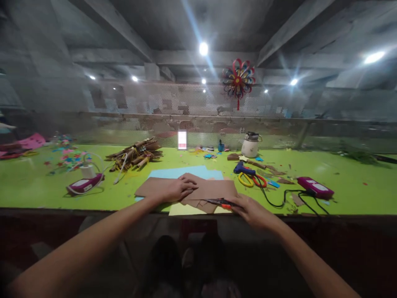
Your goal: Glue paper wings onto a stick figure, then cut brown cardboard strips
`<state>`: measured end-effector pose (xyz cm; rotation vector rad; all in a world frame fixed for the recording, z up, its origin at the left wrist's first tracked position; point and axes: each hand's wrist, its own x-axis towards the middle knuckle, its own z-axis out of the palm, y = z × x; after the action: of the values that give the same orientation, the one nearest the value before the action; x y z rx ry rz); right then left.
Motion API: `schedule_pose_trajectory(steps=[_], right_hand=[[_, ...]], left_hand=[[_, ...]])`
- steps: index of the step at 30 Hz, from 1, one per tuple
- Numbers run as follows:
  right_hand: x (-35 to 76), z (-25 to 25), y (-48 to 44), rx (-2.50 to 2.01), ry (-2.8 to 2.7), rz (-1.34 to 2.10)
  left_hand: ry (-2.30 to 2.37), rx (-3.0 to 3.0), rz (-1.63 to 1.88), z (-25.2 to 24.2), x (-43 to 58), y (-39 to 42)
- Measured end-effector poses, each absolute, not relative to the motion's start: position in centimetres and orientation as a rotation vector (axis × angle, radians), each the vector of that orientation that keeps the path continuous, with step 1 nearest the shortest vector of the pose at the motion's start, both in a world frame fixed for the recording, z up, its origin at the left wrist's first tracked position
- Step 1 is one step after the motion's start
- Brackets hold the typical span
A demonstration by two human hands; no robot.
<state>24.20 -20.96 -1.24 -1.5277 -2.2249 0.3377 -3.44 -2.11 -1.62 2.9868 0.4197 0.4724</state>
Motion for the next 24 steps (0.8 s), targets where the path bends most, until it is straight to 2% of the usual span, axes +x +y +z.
schedule_pose_trajectory(steps=[24], right_hand=[[21.7,-1.6,-19.0,-1.544,-2.268,0.289]], left_hand=[[0.379,2.998,0.497,-1.8,-3.2,-1.9]])
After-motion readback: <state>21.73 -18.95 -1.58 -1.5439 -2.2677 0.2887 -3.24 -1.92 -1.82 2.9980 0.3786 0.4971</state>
